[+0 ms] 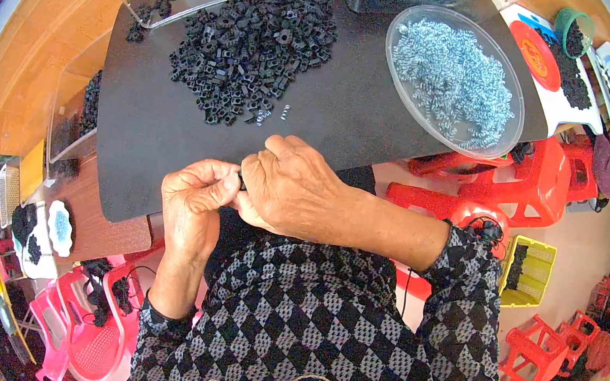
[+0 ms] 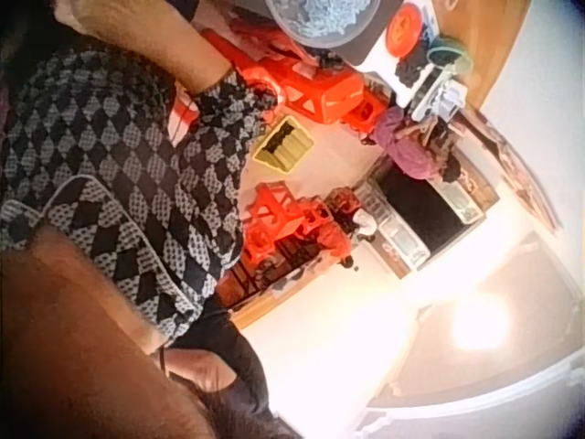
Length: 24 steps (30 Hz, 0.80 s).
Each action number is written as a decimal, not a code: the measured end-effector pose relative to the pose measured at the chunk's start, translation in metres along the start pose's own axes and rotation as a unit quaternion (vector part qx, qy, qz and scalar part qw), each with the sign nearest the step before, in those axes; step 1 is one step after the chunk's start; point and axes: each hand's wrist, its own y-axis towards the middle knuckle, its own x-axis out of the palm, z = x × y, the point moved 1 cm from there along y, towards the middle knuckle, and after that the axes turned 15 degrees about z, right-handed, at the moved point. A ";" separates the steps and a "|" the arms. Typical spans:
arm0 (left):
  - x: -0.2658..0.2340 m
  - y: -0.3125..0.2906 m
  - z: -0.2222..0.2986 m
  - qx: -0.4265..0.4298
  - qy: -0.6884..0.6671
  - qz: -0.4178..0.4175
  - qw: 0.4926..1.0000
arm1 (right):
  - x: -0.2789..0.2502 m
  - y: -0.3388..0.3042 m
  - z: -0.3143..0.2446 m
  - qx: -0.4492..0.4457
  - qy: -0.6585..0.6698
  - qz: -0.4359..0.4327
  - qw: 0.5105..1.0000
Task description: Assembling small black plastic parts by inserting tiny metal pins into them.
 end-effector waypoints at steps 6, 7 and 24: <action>0.000 -0.001 -0.003 -0.036 -0.018 0.003 0.999 | 0.002 -0.003 0.002 -0.004 0.006 0.027 1.000; -0.001 -0.001 -0.006 -0.034 -0.029 0.014 0.999 | 0.001 -0.002 0.002 -0.004 0.006 0.027 1.000; 0.009 0.001 -0.004 -0.034 -0.017 0.000 0.999 | -0.010 0.001 0.011 -0.001 -0.005 0.048 0.999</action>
